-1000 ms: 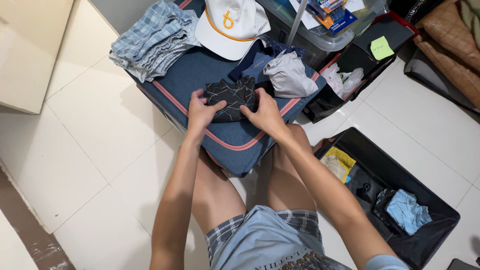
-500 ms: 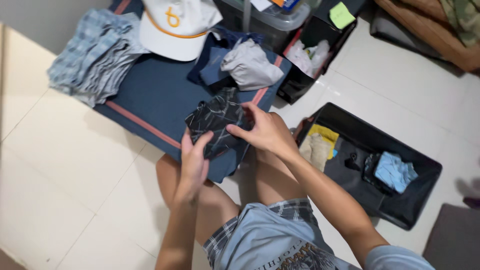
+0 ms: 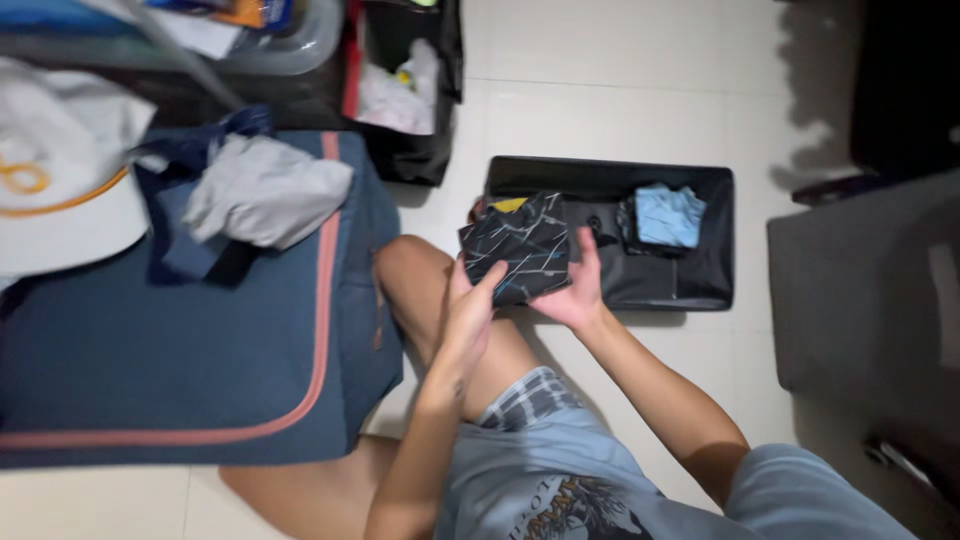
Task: The person picks up clothing items from a bin, spreads each item out on a surface, folds it, and places the folded items back into the bin.
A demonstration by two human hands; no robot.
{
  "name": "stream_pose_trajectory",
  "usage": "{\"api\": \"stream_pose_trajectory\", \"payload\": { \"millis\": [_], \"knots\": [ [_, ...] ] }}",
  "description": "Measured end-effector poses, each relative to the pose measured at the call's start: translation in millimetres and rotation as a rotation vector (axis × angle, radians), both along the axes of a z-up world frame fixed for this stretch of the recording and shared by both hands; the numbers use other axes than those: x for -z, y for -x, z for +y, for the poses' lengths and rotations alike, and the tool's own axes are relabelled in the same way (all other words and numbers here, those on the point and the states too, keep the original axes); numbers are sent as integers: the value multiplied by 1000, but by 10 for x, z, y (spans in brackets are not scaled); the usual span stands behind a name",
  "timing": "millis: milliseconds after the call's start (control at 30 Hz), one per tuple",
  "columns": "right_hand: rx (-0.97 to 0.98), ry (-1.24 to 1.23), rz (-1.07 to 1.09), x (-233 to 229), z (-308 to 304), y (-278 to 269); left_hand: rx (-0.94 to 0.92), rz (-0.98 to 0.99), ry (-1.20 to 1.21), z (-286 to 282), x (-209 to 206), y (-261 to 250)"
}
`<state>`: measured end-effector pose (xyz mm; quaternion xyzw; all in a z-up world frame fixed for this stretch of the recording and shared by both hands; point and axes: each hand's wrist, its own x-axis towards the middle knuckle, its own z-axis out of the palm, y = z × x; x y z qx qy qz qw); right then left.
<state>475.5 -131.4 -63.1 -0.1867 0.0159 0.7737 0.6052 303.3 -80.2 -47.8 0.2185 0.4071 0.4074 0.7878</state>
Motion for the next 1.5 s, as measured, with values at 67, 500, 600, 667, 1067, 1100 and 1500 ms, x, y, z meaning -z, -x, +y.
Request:
{"api": "stream_pose_trajectory", "payload": {
  "millis": [67,500,600,667,1067,1100,1500],
  "knots": [
    [145,-74,98,-5,-129,-140,76,94,-77,-21,90,-439],
    [742,256,58,1458,-554,-1829,431,510,-205,-271,742,-1850],
    [808,282,48,1655,-511,-2285,457,477,-139,-120,899,-1676],
    [832,278,2,1753,-449,-2508,465,558,-158,11,953,-1527],
    [919,611,18,2102,-155,-2940,465,567,-94,231,723,-1090],
    [907,679,-13,2079,-118,-2896,465,558,-103,236,685,-1096],
    [961,1142,-481,2028,-184,-2719,477,539,-128,233,570,-1104]
  ]
}}
